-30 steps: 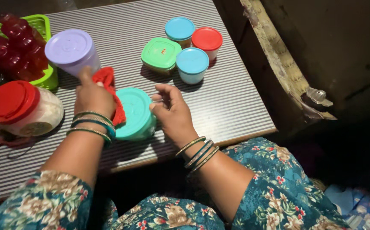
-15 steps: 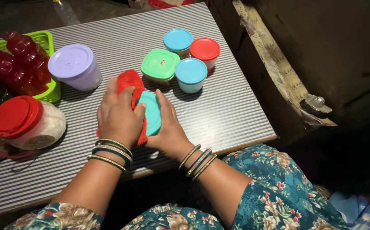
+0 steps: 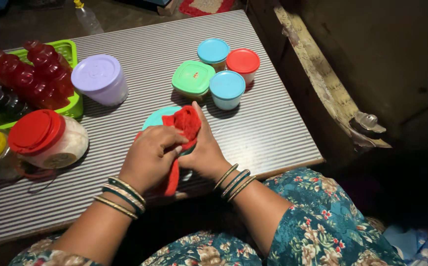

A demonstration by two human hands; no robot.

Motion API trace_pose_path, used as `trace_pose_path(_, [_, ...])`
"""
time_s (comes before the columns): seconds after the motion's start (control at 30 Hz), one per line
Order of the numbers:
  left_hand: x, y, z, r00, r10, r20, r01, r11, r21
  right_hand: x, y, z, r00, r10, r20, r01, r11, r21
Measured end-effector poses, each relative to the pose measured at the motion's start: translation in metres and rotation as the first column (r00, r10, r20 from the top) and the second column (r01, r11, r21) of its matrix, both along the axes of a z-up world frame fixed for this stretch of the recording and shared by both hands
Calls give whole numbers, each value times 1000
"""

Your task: The person wipes the inside and outside of several small plastic containers and their lids with a red cloth and then fits the lids onto the containers.

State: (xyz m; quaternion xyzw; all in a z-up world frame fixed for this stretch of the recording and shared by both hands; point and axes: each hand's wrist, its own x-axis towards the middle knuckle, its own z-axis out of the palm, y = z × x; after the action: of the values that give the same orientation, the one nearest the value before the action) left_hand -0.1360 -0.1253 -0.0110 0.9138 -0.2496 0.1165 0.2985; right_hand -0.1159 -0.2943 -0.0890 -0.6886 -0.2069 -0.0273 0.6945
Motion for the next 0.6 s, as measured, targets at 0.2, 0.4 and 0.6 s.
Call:
trace_pose_path(0.2, [-4, 6, 13, 994, -26, -102, 38, 992, 124, 7, 1, -14, 1000, 14, 7, -14, 1000, 2])
trace_pose_path(0.4, [19, -4, 4, 999, 3, -46, 5, 984, 176, 12, -2, -18, 999, 40, 15, -40, 999, 3])
trace_pose_path(0.6, [41, -14, -1, 987, 154, 34, -158, 967, 199, 7, 3, -4, 993, -88, 75, 95, 991, -95])
